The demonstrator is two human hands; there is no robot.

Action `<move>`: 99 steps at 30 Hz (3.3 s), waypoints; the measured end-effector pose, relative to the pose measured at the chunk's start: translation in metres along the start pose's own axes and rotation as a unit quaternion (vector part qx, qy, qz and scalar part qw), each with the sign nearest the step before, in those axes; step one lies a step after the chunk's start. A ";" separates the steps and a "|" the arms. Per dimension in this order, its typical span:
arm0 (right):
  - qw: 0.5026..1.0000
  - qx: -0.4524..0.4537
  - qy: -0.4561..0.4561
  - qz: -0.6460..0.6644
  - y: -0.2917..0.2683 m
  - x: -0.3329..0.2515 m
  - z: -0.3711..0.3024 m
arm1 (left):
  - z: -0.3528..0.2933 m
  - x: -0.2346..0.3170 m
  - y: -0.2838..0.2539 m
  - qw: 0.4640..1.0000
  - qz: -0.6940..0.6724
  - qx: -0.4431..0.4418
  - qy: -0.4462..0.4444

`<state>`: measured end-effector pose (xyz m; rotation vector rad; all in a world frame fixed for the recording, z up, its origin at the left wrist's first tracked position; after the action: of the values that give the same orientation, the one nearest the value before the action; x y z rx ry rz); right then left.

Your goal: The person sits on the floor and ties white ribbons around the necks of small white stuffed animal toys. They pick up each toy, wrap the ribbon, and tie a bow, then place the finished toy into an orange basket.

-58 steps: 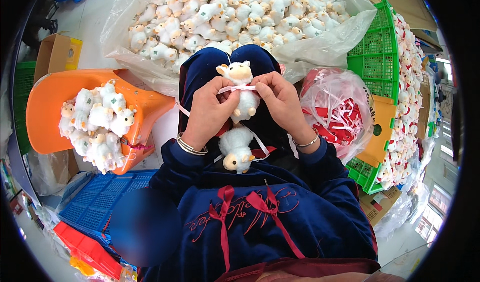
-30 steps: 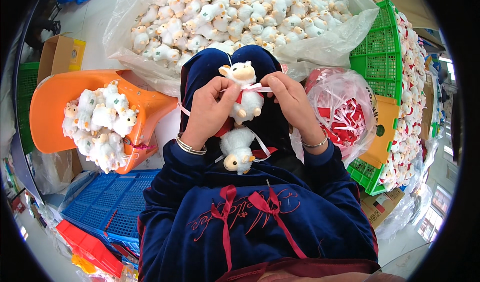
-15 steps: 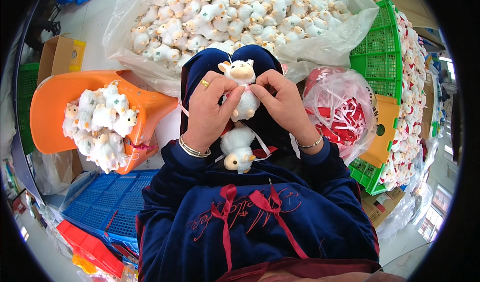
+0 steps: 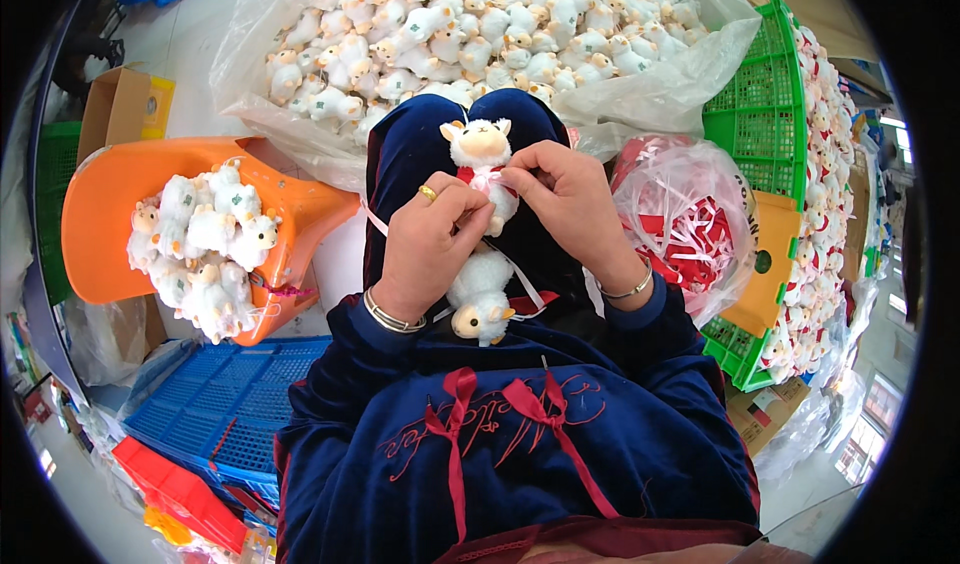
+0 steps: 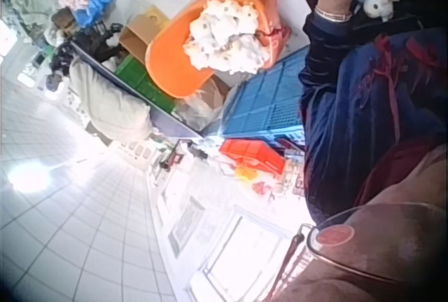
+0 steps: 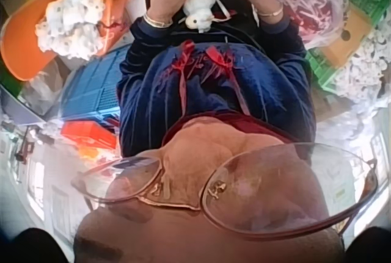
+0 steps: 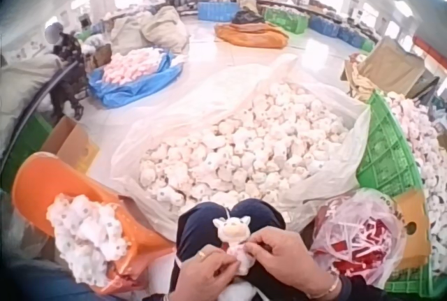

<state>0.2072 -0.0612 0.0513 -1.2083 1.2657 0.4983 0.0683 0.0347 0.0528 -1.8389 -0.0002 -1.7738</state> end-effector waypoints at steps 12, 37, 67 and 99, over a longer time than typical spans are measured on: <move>0.997 -0.046 0.050 -0.031 0.010 -0.018 0.007 | -0.004 -0.020 -0.006 0.972 -0.161 -0.063 -0.157; 0.982 -0.136 0.058 0.120 0.030 0.007 0.005 | -0.005 -0.034 -0.002 0.964 -0.188 -0.052 -0.180; 0.990 -0.103 0.000 0.093 0.025 0.012 0.009 | -0.004 -0.044 0.003 0.955 -0.267 -0.014 -0.130; 0.996 -0.081 0.036 -0.003 0.024 0.004 0.010 | -0.004 -0.049 0.010 0.941 -0.296 -0.047 -0.159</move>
<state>0.1927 -0.0448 0.0365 -1.3753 1.3018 0.5660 0.0629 0.0437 0.0034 -2.3470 -0.6702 -1.8398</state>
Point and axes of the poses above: each hand's wrist, its own z-axis towards the middle knuckle, its own y-axis out of the palm, x = y × z, the point moved 8 cm from there along z, towards the middle knuckle, and after that the axes turned 11 degrees about -x, right-handed, at the moved point
